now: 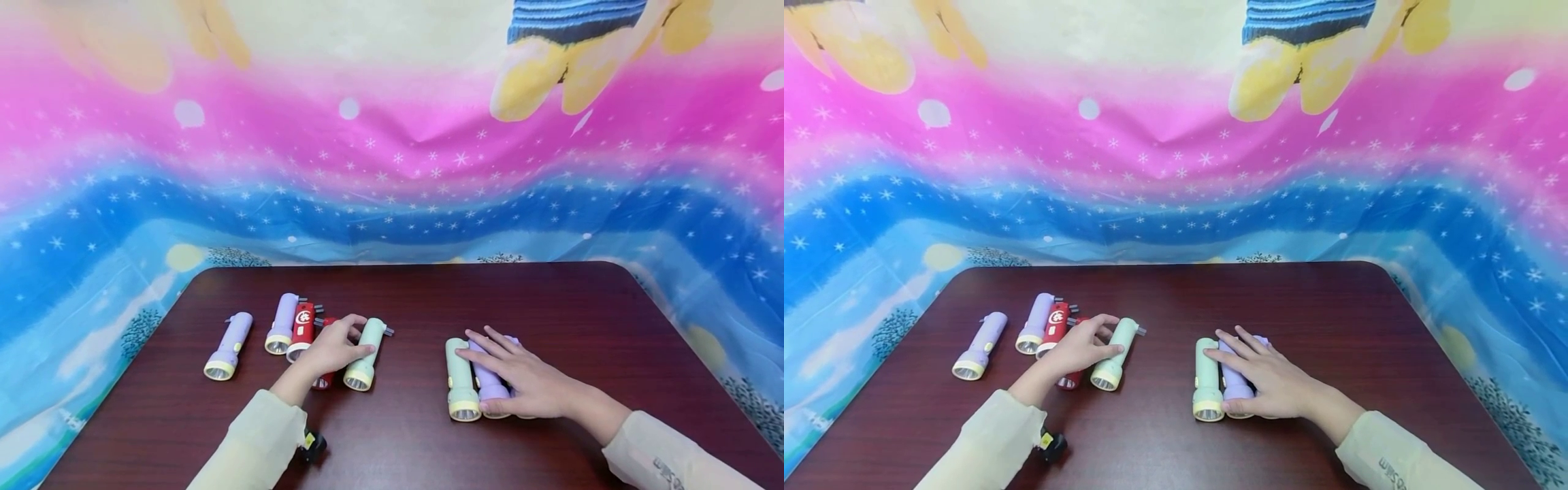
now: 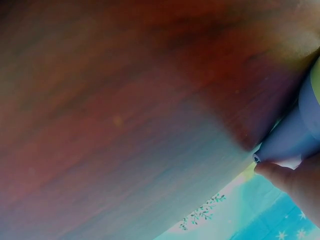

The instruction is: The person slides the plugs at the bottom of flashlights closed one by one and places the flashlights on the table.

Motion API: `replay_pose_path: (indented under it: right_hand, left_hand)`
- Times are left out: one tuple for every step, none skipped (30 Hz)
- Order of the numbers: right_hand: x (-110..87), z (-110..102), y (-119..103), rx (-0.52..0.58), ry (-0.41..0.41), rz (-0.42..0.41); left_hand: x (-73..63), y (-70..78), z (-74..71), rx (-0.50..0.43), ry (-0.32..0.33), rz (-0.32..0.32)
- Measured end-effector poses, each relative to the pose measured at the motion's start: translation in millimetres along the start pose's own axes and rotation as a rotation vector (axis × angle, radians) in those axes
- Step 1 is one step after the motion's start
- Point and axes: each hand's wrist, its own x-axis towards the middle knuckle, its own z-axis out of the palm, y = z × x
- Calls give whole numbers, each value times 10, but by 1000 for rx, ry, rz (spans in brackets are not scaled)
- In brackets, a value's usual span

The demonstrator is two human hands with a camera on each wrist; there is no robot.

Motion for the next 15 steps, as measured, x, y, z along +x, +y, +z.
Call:
replay_pose_path:
  right_hand:
    - [-1, -1, -1, 1, 0, 0]
    - [-2, -2, -3, 2, -1, 1]
    - [-3, -3, -3, 2, 0, 1]
    - [-3, -3, -5, 3, 0, 1]
    - [-4, -4, -4, 3, 1, 1]
    - [-5, -4, -5, 3, -1, 3]
    - [-6, -4, -6, 4, -2, 5]
    - [-7, -5, -6, 4, -3, 6]
    - [-8, -5, -6, 5, -4, 8]
    - [-7, -6, -6, 6, -5, 9]
    - [-7, -6, -6, 4, -5, 9]
    - [-5, -7, -7, 4, -6, 9]
    - [-4, -7, -8, 4, -7, 9]
    - [-3, -7, -9, 5, -7, 9]
    - [-3, -8, -9, 5, -7, 10]
  left_hand:
    - [2, 0, 1, -3, 0, 0]
    - [4, 0, 1, -8, 0, 0]
    - [7, -2, 4, -8, 1, 5]
    - [9, 0, 6, -14, 2, 5]
    - [11, 0, 8, -15, 5, 8]
    - [13, 2, 9, -20, 5, 7]
    - [14, 0, 12, -19, 8, 9]
    - [14, 0, 11, -18, 10, 11]
    - [12, 2, 10, -19, 12, 12]
    - [9, 6, 6, -22, 13, 10]
    - [5, 8, 4, -23, 16, 14]
    - [1, 5, -1, -27, 17, 18]
    - [-4, 4, -4, -32, 19, 22]
    - [-8, 4, -9, -39, 20, 28]
    - [-12, 3, -12, -45, 23, 35]
